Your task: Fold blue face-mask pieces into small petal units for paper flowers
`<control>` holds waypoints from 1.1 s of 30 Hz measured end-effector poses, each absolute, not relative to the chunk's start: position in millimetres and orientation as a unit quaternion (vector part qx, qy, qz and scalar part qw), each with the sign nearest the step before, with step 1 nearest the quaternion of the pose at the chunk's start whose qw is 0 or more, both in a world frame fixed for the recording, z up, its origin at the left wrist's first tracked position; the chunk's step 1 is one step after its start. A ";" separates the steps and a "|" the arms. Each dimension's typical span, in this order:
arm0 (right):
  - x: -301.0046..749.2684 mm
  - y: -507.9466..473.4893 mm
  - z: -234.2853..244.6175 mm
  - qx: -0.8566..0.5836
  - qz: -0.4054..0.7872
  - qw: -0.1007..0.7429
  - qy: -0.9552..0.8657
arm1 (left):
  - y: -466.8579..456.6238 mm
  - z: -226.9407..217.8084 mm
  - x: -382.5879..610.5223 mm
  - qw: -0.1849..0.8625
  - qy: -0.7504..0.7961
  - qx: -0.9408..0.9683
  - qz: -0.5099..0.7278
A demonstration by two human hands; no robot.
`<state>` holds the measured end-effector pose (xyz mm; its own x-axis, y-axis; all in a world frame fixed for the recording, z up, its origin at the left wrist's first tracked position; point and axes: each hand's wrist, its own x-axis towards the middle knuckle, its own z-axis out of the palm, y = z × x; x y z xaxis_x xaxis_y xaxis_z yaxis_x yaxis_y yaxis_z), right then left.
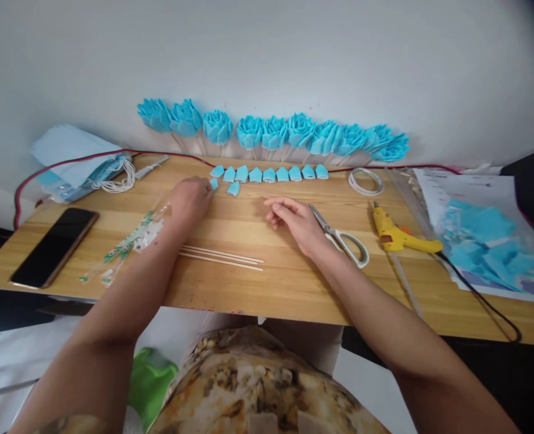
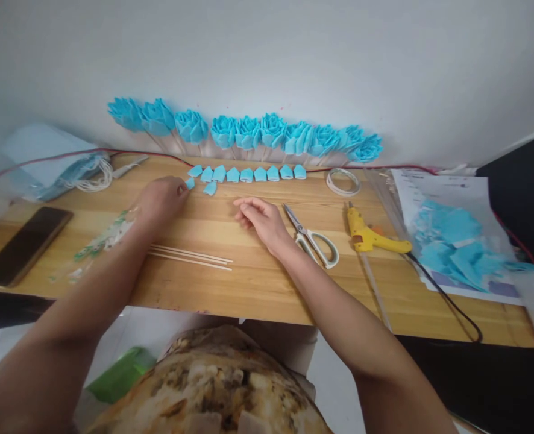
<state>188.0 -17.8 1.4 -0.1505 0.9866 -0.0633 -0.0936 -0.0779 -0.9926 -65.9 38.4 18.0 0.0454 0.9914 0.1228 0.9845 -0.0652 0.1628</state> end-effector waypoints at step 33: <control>174.1 -57.2 34.0 -0.318 0.247 0.347 -0.847 | 45.4 -3.8 -77.7 0.003 0.596 0.780 0.193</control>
